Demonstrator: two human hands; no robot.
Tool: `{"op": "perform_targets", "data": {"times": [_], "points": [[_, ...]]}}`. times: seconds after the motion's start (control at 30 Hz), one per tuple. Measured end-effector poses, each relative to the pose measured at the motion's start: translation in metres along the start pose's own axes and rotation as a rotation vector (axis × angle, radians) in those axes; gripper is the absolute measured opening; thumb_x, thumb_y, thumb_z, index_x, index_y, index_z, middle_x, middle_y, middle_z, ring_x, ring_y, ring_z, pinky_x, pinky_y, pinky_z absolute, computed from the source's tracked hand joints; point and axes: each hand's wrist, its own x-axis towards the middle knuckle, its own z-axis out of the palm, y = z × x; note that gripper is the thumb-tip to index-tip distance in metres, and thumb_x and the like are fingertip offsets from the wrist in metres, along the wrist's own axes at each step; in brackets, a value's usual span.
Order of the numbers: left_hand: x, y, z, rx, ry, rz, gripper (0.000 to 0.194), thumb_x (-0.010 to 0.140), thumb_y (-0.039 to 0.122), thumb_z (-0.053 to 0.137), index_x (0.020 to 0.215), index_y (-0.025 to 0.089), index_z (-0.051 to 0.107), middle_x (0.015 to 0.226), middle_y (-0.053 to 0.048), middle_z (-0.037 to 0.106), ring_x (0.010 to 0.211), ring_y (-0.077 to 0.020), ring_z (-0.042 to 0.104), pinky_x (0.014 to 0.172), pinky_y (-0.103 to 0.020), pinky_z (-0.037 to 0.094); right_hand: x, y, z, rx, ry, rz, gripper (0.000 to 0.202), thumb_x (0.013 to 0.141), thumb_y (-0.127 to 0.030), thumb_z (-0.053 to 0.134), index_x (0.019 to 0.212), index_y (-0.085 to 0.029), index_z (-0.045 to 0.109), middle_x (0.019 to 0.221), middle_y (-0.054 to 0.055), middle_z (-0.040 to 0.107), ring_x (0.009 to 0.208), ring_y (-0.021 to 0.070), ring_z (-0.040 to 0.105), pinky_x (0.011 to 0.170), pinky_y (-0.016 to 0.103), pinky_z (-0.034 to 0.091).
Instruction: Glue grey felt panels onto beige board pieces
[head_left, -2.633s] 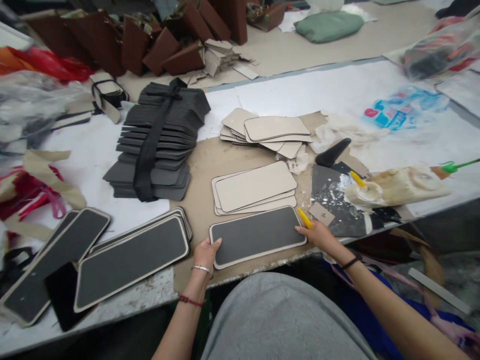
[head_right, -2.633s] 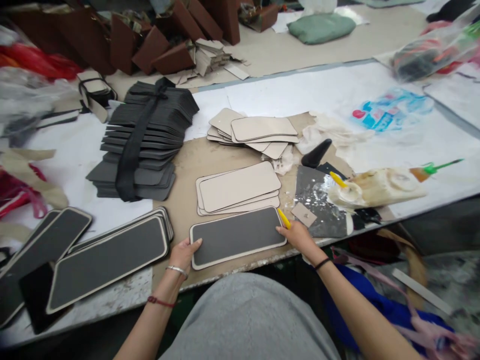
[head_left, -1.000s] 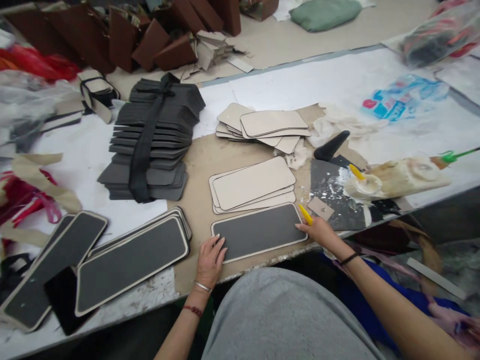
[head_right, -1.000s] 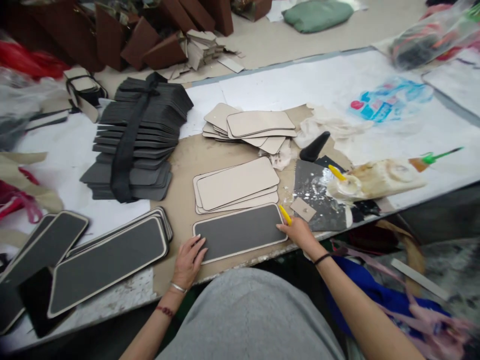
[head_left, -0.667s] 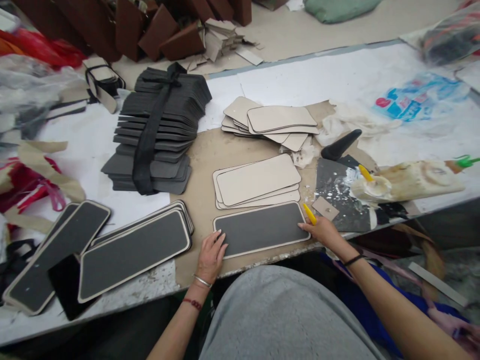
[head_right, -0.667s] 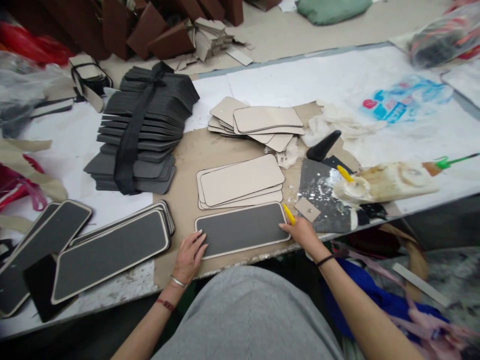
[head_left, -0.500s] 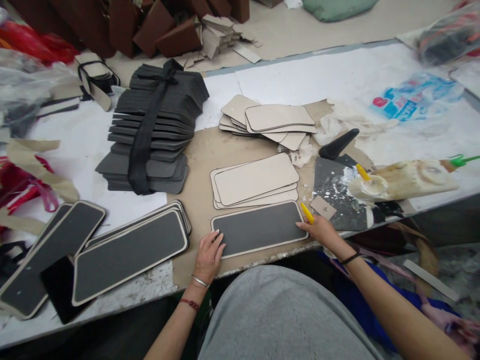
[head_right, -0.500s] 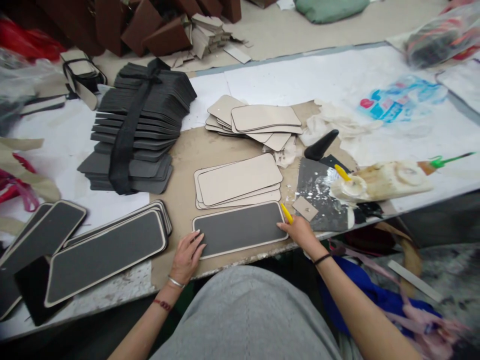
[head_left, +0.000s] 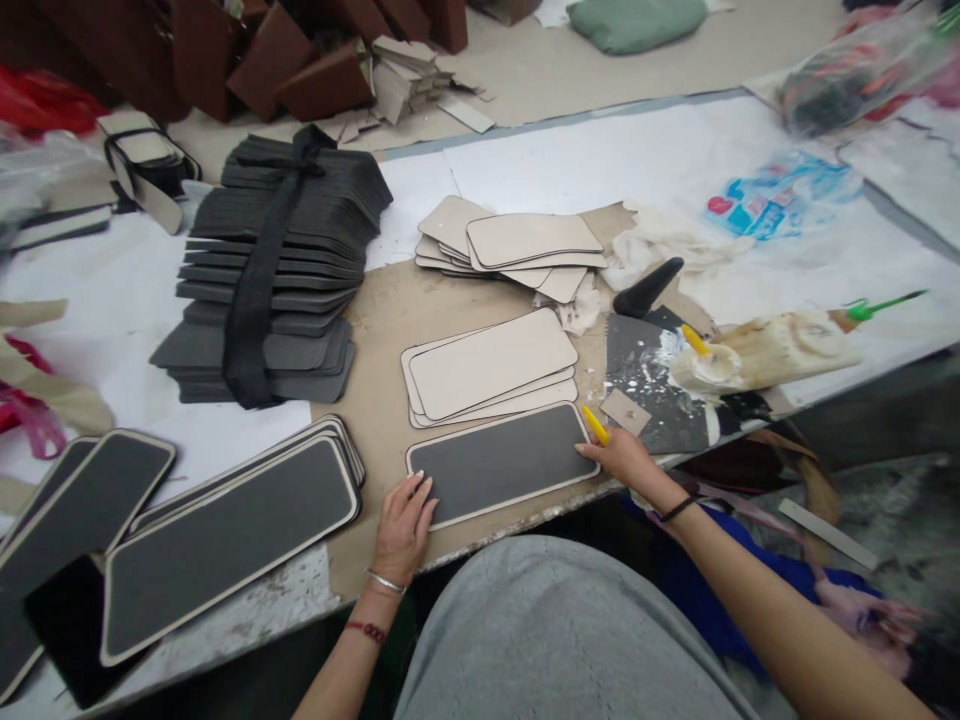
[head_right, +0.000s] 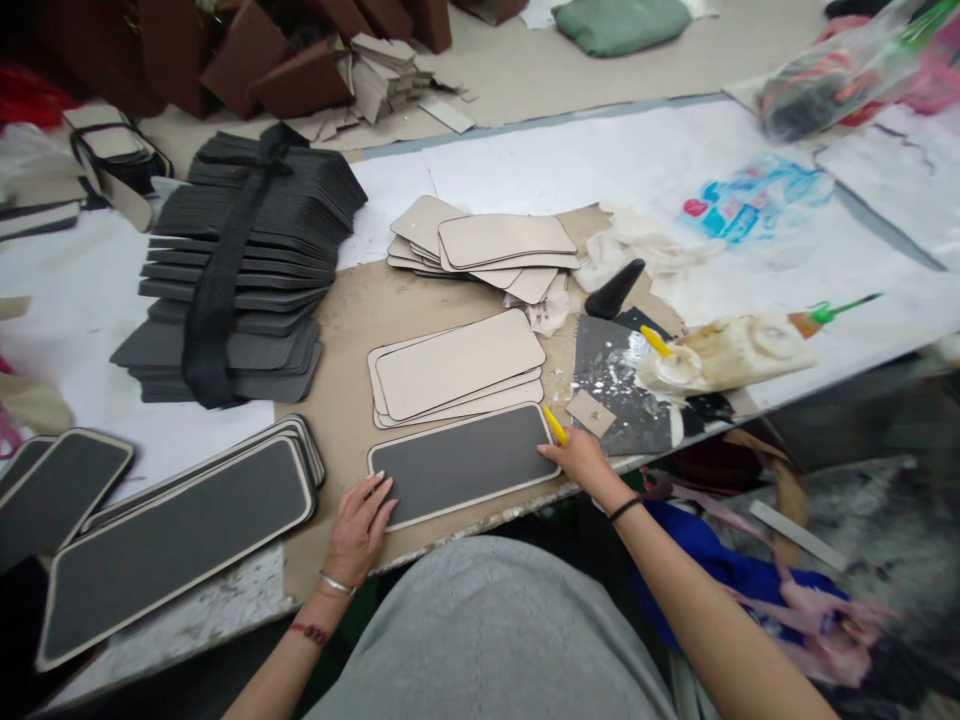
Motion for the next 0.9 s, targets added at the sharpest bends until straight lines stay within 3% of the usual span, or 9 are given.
{"op": "perform_targets", "data": {"times": [0.4, 0.53, 0.73, 0.9], "points": [[0.008, 0.007, -0.004, 0.054, 0.015, 0.015, 0.025, 0.08, 0.019, 0.051, 0.104, 0.019, 0.058, 0.102, -0.011, 0.06, 0.095, -0.0217, 0.055, 0.081, -0.039, 0.048, -0.018, -0.016, -0.009, -0.199, -0.02, -0.03, 0.024, 0.081, -0.038, 0.051, 0.09, -0.017, 0.058, 0.083, 0.011, 0.066, 0.083, 0.0228, 0.063, 0.066, 0.027, 0.041], [0.013, 0.007, -0.009, 0.075, 0.008, 0.011, 0.022, 0.08, 0.022, 0.052, 0.101, 0.019, 0.058, 0.098, -0.01, 0.061, 0.091, -0.0217, 0.056, 0.078, -0.039, 0.048, -0.016, -0.022, -0.026, -0.194, 0.015, 0.001, 0.027, 0.082, -0.04, 0.05, 0.092, -0.016, 0.057, 0.084, 0.013, 0.065, 0.083, 0.024, 0.063, 0.067, 0.029, 0.041], [0.054, -0.009, 0.005, 0.089, 0.093, -0.098, 0.035, 0.081, 0.031, 0.052, 0.112, 0.017, 0.051, 0.106, -0.013, 0.058, 0.099, -0.0248, 0.055, 0.082, -0.043, 0.047, 0.033, -0.049, -0.066, -0.134, 0.178, -0.048, 0.03, 0.088, -0.035, 0.035, 0.096, -0.015, 0.056, 0.089, 0.013, 0.064, 0.085, 0.0224, 0.062, 0.067, 0.028, 0.04], [0.097, -0.03, 0.035, 0.084, 0.107, -0.165, 0.044, 0.079, 0.037, 0.051, 0.118, 0.015, 0.047, 0.108, -0.016, 0.055, 0.1, -0.0277, 0.053, 0.08, -0.048, 0.047, 0.076, -0.068, -0.073, -0.076, 0.25, -0.075, 0.029, 0.088, -0.027, 0.036, 0.107, -0.016, 0.055, 0.104, 0.013, 0.06, 0.09, 0.0208, 0.06, 0.073, 0.027, 0.04]]}}
